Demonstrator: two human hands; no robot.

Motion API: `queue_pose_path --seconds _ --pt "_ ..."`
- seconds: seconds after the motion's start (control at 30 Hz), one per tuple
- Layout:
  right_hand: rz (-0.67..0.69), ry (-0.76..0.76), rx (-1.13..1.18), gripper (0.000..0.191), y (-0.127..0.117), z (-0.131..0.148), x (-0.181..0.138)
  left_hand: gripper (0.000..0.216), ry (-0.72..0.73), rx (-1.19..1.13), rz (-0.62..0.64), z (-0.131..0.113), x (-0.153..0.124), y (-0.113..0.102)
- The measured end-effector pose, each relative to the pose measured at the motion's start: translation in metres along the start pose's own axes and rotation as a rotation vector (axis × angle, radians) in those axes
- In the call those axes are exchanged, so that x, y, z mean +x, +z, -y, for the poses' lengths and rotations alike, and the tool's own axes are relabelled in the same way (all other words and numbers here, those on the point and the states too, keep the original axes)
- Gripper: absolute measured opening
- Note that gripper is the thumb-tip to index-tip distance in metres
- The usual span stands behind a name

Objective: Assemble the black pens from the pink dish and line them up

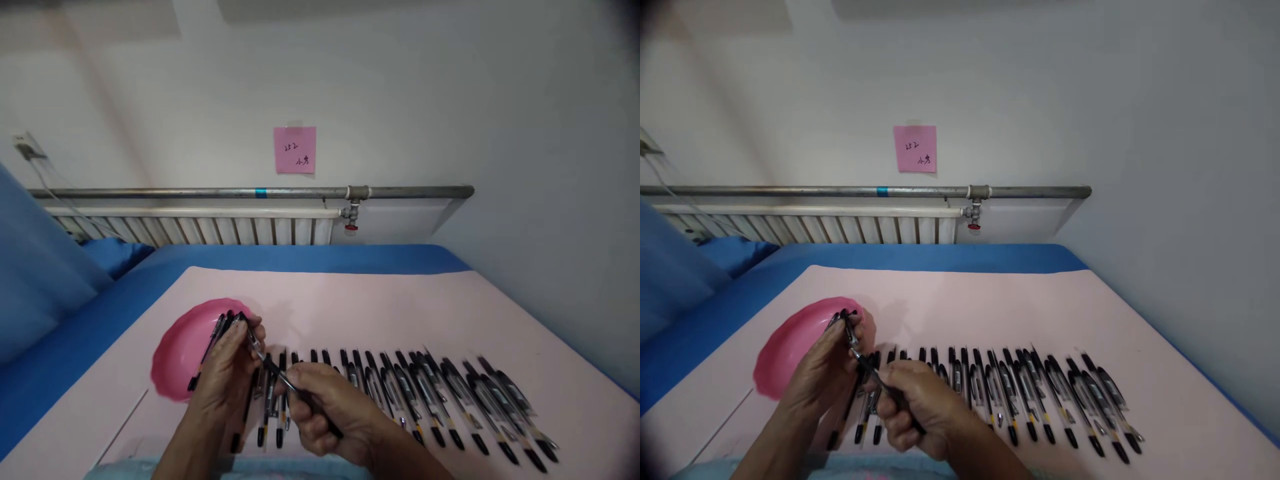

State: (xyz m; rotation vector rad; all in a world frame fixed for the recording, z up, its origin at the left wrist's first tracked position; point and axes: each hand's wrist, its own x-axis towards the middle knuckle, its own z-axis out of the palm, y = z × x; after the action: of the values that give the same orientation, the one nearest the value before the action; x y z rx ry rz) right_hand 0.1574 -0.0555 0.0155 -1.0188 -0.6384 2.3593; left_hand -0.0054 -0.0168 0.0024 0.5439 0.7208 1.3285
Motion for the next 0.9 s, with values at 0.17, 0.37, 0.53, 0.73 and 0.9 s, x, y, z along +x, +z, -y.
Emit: queue_pose_path --seconds 0.17,0.37,0.53,0.73,0.9 --pt "-0.009 -0.13 -0.07 0.015 0.003 -0.006 0.004 0.019 0.038 -0.133 -0.178 -0.011 0.006 -0.006" --pt "-0.051 -0.301 0.025 0.019 0.003 -0.011 0.007 0.005 -0.164 -0.165 -0.016 -0.003 -0.004 0.0" --pt "-0.039 -0.297 0.062 0.02 -0.001 -0.011 0.01 0.028 -0.289 0.01 0.023 0.014 -0.011 0.007" --pt "0.01 -0.194 0.103 0.02 -0.004 -0.008 0.01 0.027 -0.161 0.046 0.005 0.017 -0.008 0.007" --pt "0.055 -0.075 0.0 0.025 -0.005 -0.005 0.006 0.029 -0.049 0.084 -0.083 0.004 -0.006 0.005"
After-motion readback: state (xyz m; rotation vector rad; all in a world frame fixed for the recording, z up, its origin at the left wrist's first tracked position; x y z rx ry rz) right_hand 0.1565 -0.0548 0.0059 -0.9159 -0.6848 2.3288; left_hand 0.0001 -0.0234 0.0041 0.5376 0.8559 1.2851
